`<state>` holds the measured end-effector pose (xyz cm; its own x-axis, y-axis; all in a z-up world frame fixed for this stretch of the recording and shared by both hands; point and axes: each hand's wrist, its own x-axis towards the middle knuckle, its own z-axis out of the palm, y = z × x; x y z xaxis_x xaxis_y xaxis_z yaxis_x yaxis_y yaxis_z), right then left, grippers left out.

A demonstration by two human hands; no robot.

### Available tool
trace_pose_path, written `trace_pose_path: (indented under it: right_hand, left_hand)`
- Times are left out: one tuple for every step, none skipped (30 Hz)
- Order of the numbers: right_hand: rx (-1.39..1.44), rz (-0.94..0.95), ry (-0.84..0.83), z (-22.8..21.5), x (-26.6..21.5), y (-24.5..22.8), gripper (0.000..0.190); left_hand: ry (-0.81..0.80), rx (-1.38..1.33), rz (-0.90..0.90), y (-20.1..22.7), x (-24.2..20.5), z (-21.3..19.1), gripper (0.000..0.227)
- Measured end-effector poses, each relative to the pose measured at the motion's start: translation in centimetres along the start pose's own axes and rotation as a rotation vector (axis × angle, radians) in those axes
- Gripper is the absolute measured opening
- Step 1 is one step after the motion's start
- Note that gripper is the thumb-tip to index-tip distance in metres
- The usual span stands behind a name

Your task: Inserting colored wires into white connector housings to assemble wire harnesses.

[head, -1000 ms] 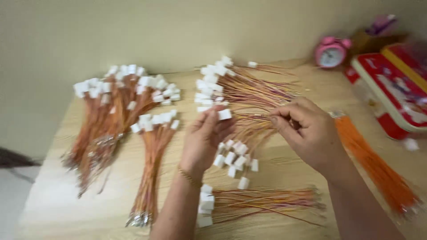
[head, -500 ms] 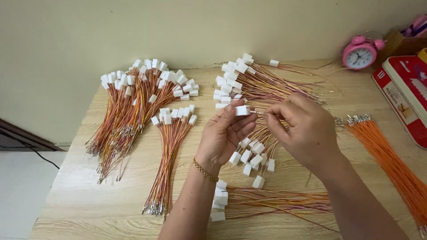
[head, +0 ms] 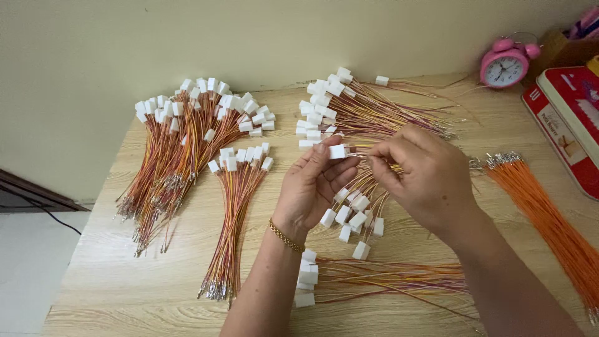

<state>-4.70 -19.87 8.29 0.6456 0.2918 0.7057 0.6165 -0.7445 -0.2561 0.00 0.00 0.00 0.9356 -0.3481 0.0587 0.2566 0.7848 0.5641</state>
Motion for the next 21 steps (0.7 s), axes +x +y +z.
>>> trace_pose_path:
  right_hand:
    - [-0.001,0.002,0.001,0.1,-0.1,0.3,0.008]
    - [0.003,-0.007,0.009,0.2,-0.2,0.6,0.007]
    - [0.007,-0.015,0.018,0.4,-0.3,0.9,0.008]
    - [0.006,-0.014,0.019,0.7,-0.3,1.3,0.008]
    - [-0.01,-0.041,0.048,1.0,-0.4,1.6,0.008]
    - [-0.026,-0.068,0.077,1.3,-0.4,1.9,0.008]
    - [-0.028,-0.067,0.079,1.2,-0.3,1.8,0.008]
    - [-0.029,-0.083,0.076,1.1,-0.1,1.6,0.008]
    - [-0.029,-0.1,0.072,1.0,0.0,1.4,0.009]
    - [-0.029,-0.099,0.073,0.9,0.0,1.3,0.009]
    - [-0.039,-0.105,0.072,0.9,0.1,1.3,0.008]
    - [-0.049,-0.11,0.072,0.8,0.1,1.2,0.008]
    - [-0.049,-0.11,0.073,0.8,0.1,1.1,0.008]
    - [-0.059,-0.117,0.068,0.7,0.2,1.1,0.009]
    - [-0.069,-0.123,0.064,0.7,0.2,1.0,0.01]
    - [-0.069,-0.123,0.065,0.9,0.2,1.1,0.01]
    - [-0.094,-0.151,0.093,1.2,0.1,1.2,0.01]
    - [-0.118,-0.179,0.121,1.5,0.0,1.3,0.011]
    - [-0.119,-0.178,0.121,1.6,-0.1,1.5,0.011]
    - [-0.14,-0.187,0.12,1.7,-0.2,1.7,0.011]
    - [-0.161,-0.195,0.12,1.8,-0.2,1.9,0.011]
  left_hand:
    - [-0.001,0.0,-0.002,0.1,-0.1,0.1,0.033]
    - [0.003,0.001,-0.006,0.1,-0.1,0.2,0.034]
    - [0.005,0.002,-0.01,0.2,-0.2,0.4,0.035]
    - [0.004,0.002,-0.011,0.1,-0.2,0.3,0.035]
    - [0.012,-0.002,-0.02,0.0,-0.1,0.3,0.034]
    - [0.02,-0.006,-0.029,-0.1,-0.1,0.2,0.034]
    - [0.018,-0.005,-0.031,-0.1,-0.1,0.3,0.034]
    - [0.013,-0.009,-0.032,0.0,-0.1,0.4,0.033]
    - [0.01,-0.013,-0.034,0.0,-0.2,0.5,0.032]
    - [0.009,-0.013,-0.035,-0.1,-0.1,0.3,0.032]
    - [0.01,-0.01,-0.037,-0.2,-0.1,0.2,0.031]
    - [0.011,-0.007,-0.039,-0.3,0.0,0.1,0.03]
    - [0.01,-0.007,-0.04,-0.4,0.0,0.0,0.03]
    - [0.005,-0.007,-0.044,-0.4,0.1,-0.1,0.03]
    - [-0.001,-0.007,-0.049,-0.5,0.1,-0.2,0.03]
    - [-0.001,-0.007,-0.05,-0.5,0.1,-0.1,0.03]
    - [0.012,-0.01,-0.056,-0.4,0.0,0.1,0.031]
    - [0.025,-0.012,-0.063,-0.4,-0.1,0.2,0.031]
    - [0.025,-0.012,-0.064,-0.4,-0.1,0.3,0.031]
    - [0.031,-0.007,-0.063,-0.4,-0.2,0.3,0.032]
    - [0.035,0.0,-0.062,-0.4,-0.2,0.4,0.033]
